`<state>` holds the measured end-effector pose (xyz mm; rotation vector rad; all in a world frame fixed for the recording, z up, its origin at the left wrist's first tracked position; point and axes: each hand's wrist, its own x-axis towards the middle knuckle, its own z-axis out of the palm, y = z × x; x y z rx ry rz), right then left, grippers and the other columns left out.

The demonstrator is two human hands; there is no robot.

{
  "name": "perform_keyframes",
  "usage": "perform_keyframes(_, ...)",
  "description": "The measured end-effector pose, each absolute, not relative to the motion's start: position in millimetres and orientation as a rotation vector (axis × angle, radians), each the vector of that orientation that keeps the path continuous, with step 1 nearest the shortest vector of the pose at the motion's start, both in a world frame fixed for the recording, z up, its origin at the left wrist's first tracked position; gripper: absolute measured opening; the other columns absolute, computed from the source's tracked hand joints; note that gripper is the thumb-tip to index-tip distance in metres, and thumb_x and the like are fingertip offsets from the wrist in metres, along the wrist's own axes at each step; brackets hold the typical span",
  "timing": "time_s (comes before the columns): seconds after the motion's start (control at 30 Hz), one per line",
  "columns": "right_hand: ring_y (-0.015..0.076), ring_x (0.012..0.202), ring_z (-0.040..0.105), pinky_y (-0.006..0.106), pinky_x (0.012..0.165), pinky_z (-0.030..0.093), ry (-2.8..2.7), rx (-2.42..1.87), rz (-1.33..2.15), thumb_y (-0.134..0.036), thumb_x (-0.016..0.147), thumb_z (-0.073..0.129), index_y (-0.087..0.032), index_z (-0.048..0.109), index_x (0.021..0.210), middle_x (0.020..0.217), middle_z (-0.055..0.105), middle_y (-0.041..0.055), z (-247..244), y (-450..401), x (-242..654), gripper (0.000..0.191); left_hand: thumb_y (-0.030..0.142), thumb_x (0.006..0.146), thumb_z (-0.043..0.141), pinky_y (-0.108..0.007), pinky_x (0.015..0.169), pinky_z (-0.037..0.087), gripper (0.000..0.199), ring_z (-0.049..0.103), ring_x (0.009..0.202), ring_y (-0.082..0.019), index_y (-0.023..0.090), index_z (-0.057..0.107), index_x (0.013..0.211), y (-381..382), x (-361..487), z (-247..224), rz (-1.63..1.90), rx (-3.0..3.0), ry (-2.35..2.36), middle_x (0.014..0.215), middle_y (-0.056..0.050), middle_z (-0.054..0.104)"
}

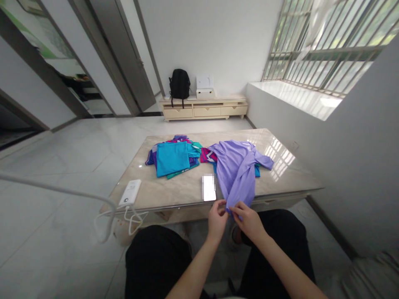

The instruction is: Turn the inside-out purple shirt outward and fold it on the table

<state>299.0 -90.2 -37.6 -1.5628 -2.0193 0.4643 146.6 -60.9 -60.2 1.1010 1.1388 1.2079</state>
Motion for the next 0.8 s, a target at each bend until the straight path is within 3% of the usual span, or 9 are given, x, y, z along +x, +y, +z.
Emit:
perform_keyframes(0.17,0.0208,0.086,0.069,0.028,0.078,0.054,-2.087,-1.576,0.392,-0.017,0.098,0.047,-0.025,0.072,0.125,0.100,0.066,0.0074,-40.8,-95.0,295.1,0.038,0.006,0.075,0.063,-0.031,0.081,0.060,0.034,0.075,0.083,-0.018,0.015,0.068,0.108,-66.1,144.9,-59.4,1.209,1.151,1.159,0.105,-0.009,0.076)
perform_keyframes(0.27,0.0218,0.086,0.069,0.030,0.078,0.055,-2.098,-1.577,0.369,-0.018,0.099,0.045,-0.023,0.072,0.124,0.102,0.066,0.0086,-41.8,-96.0,293.8,0.037,0.008,0.077,0.063,-0.032,0.087,0.059,0.035,0.073,0.099,-0.020,0.017,0.071,0.111,-68.8,143.2,-54.6,1.224,1.225,1.138,0.117,-0.011,0.072)
perform_keyframes(0.37,0.0221,0.088,0.069,0.032,0.080,0.057,-2.071,-1.568,0.369,-0.020,0.100,0.044,-0.022,0.070,0.124,0.103,0.065,0.0086,-42.4,-98.9,294.0,0.035,0.015,0.084,0.064,-0.034,0.094,0.056,0.024,0.067,0.113,-0.023,0.020,0.077,0.104,-70.6,141.7,-47.5,1.228,1.341,1.105,0.122,-0.010,0.070)
perform_keyframes(0.53,0.0246,0.104,0.068,0.037,0.091,0.058,-1.809,-1.581,0.355,-0.029,0.095,0.055,-0.025,0.060,0.125,0.116,0.062,0.0089,-57.0,-107.6,292.4,0.030,0.021,0.090,0.062,-0.039,0.094,0.056,0.018,0.070,0.103,-0.024,0.018,0.079,0.092,-65.3,147.8,-42.2,1.236,1.420,1.152,0.109,-0.011,0.074)
perform_keyframes(0.7,0.0353,0.128,0.057,0.047,0.091,0.059,-1.537,-1.765,0.282,-0.035,0.084,0.065,-0.028,0.040,0.145,0.142,0.048,0.0139,-91.1,-108.8,287.1,0.066,0.015,0.084,0.062,-0.034,0.073,0.062,0.025,0.073,0.086,-0.020,0.020,0.079,0.101,-62.6,166.2,-32.7,1.227,1.357,1.106,0.131,-0.012,0.069)
perform_keyframes(0.8,0.0356,0.125,0.060,0.047,0.087,0.060,-1.497,-1.846,0.235,-0.032,0.085,0.059,-0.027,0.042,0.148,0.142,0.049,0.0146,-106.1,-102.3,294.0,0.065,0.013,0.085,0.060,-0.037,0.078,0.063,0.026,0.075,0.085,-0.021,0.022,0.081,0.095,-66.7,172.6,-17.3,1.198,1.362,0.969,0.121,-0.009,0.076)
